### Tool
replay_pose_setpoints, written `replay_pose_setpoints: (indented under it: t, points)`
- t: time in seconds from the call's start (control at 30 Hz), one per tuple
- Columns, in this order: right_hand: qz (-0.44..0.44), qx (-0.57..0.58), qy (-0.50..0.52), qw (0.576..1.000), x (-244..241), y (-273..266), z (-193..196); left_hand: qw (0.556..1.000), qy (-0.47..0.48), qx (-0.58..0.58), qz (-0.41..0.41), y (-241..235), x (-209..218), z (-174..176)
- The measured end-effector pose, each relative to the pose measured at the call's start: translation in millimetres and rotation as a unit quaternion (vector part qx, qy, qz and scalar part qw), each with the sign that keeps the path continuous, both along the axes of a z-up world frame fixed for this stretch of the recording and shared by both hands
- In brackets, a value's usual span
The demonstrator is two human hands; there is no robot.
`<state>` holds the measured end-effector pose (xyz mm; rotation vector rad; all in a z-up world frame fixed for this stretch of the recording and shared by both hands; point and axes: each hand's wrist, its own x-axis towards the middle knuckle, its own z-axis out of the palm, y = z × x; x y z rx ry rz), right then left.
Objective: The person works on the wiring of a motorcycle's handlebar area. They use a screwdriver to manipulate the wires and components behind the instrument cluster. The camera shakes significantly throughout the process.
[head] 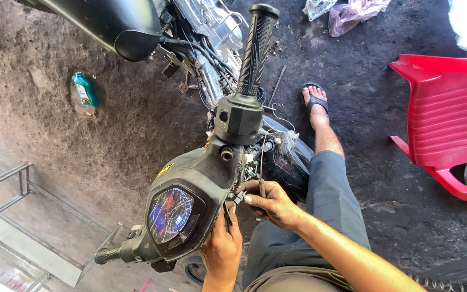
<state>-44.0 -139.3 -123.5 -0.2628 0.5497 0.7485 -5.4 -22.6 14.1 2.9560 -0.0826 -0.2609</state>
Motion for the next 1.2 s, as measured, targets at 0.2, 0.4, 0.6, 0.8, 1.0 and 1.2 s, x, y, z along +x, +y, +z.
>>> replay_pose_setpoints:
  t: [0.2,0.4,0.6,0.8,1.0,1.2]
  points:
    - [0.005,-0.012,-0.009,1.0,2,-2,0,0.998,0.013,-0.065,0.016,-1,10,7]
    - [0.001,-0.009,-0.019,1.0,7,-4,3,0.993,0.002,-0.118,0.025,-5,17,10]
    - [-0.005,-0.001,-0.02,1.0,0,-2,-4,0.996,-0.018,-0.085,0.002,1,10,6]
    - [0.006,-0.015,-0.018,1.0,3,-2,-2,0.999,0.006,-0.047,-0.02,6,9,4]
    - [0.039,-0.08,-0.06,0.994,0,-1,-5,0.999,0.038,-0.03,-0.024,11,4,2]
    - [0.06,-0.119,-0.084,0.988,2,-3,-6,0.999,0.03,-0.03,-0.017,10,4,0]
